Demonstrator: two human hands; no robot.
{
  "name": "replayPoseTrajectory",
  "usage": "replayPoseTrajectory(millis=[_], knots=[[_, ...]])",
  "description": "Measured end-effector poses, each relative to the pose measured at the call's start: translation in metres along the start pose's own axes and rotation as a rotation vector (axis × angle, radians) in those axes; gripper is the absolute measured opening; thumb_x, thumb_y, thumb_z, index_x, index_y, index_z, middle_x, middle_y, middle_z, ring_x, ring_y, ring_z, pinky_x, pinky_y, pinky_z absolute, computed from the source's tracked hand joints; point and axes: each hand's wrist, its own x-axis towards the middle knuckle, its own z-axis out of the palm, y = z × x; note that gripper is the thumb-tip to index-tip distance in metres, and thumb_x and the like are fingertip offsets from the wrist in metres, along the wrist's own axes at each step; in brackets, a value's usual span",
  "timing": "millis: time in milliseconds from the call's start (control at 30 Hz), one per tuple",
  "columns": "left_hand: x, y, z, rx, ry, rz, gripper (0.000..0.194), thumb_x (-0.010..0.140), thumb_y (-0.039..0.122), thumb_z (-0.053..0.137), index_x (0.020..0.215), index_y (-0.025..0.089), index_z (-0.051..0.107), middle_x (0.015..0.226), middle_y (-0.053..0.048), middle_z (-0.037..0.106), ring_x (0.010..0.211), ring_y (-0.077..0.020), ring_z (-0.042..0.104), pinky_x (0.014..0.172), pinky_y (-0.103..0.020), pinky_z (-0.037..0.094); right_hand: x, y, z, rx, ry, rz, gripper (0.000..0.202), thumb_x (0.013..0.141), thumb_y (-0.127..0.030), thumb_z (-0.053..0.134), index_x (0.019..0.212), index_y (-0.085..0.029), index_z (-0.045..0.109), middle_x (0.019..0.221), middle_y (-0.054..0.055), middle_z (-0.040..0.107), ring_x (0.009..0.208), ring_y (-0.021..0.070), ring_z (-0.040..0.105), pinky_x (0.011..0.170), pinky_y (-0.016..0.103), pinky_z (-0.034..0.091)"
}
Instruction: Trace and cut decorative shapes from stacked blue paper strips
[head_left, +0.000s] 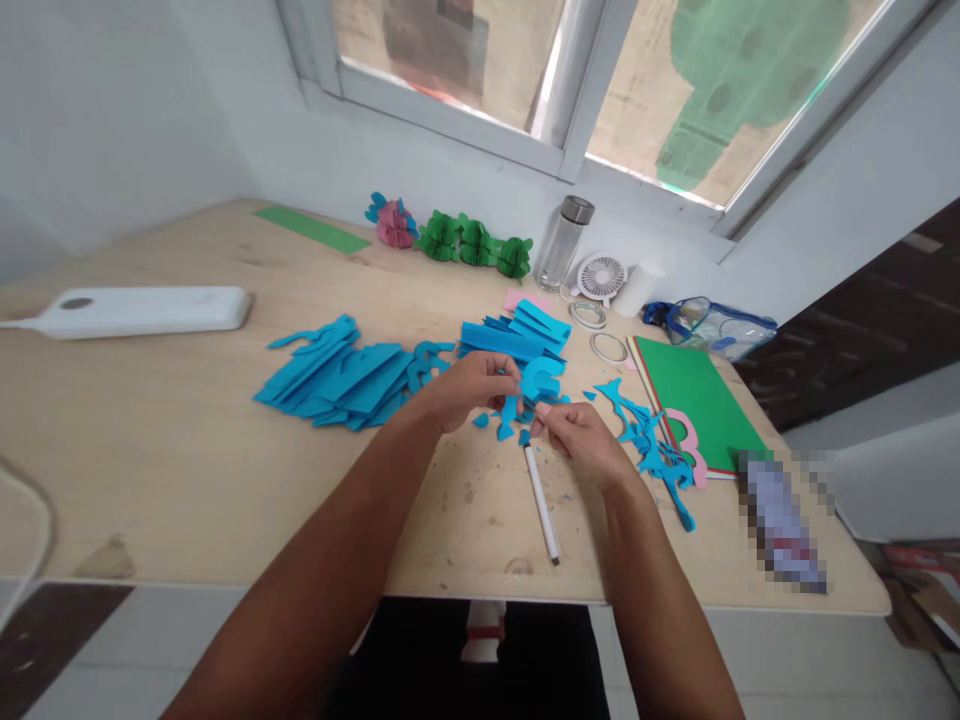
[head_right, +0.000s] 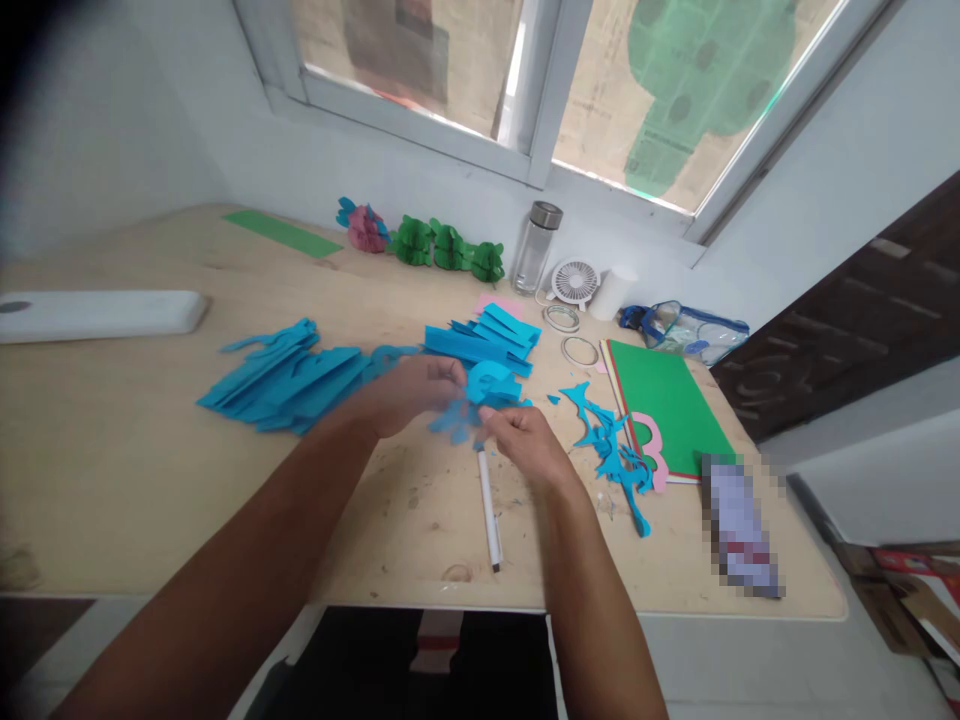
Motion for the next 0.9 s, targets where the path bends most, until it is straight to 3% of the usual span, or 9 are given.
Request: replayPoseTrajectory(millis=[233, 900], knots=[[0.0001, -0.0006, -0.0006, 0.038, 0.023, 0.023, 0.011, 0.060, 0.012, 0.061, 0.063, 0.019, 0.054, 0.048, 0.005, 0.056, 0.042, -0.0083, 0.048, 0.043, -0.020, 0.036, -0.0013, -0.0037, 0.0005, -0.020, 0.017, 0.020, 0.051, 0.078, -0.063, 0.059, 0.062, -0.015, 0.067, 0.042, -0.008, 0.029, 0.040, 0.0070, 0.020, 0.044, 0.026, 0.012], [-0.0005, -0.0012, -0.0006, 0.014, 0.029, 0.018, 0.010, 0.062, 0.011, 0.059, 0.061, 0.019, 0.053, 0.048, 0.004, 0.056, 0.042, -0.0089, 0.049, 0.045, -0.021, 0.037, -0.0010, 0.0002, -0.0013, -0.096, 0.039, -0.015, 0.048, 0.081, -0.060, 0.058, 0.061, -0.017, 0.066, 0.046, -0.008, 0.026, 0.043, 0.0078, 0.020, 0.046, 0.027, 0.014]])
